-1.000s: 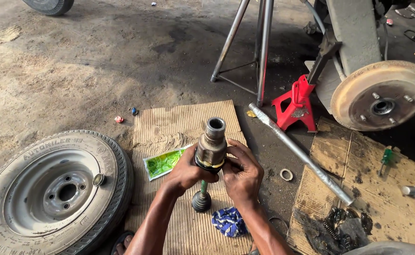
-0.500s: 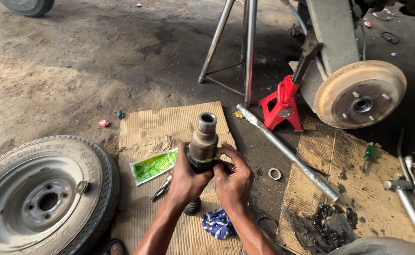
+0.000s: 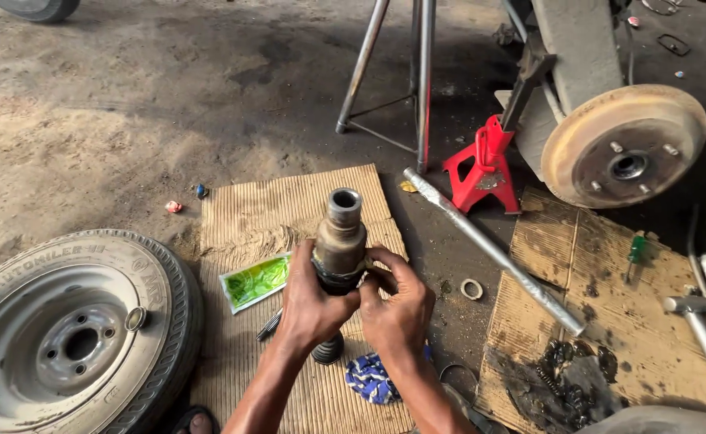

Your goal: Applying grease to a CV joint and related axle components.

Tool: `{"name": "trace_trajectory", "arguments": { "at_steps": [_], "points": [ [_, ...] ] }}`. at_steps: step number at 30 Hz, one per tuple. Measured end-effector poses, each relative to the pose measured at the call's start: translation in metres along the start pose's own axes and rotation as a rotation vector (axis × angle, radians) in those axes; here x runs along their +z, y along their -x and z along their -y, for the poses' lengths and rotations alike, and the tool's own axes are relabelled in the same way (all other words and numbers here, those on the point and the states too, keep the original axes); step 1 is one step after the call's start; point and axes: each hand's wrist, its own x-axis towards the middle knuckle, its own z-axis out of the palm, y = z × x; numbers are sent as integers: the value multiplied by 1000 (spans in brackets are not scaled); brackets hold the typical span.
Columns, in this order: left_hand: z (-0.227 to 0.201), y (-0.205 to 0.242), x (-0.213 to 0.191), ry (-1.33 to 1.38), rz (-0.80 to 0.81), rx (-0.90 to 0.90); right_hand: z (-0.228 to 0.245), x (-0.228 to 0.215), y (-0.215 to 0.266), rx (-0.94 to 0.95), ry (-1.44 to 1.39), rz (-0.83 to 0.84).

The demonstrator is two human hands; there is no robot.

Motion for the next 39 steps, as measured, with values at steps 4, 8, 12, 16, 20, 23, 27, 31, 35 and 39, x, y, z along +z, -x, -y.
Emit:
{"name": "trace_trajectory", "arguments": {
  "at_steps": [4,8,12,16,20,23,27,31,35,39],
  "points": [
    [6,1,-7,130,240,-52,10,-6,0,64,172,21],
    [0,3,-2,43,193,-40,14,-6,4,80,228,17],
    [-4,2,0,-60,116,-73,16,-6,5,-33,118,24],
    [-4,7,5,-3,136,-112,17,-11,4,-57,163,59],
    [-4,11,16,-18,12,5,20,-15,0,-11,188,92],
    [-13,15,15,-3,-23,-45,20,-16,0,17,148,113],
    [-16,20,18,-113,-107,36,27,-17,0,46,233,80],
    [-10,24,27,-141,-180,-48,29,-17,1,78,248,52],
    [1,21,28,-153,-157,-94,28,-18,3,-41,237,62],
    [8,14,17,75,49,86,39,-18,2,141,289,58]
  ]
}}
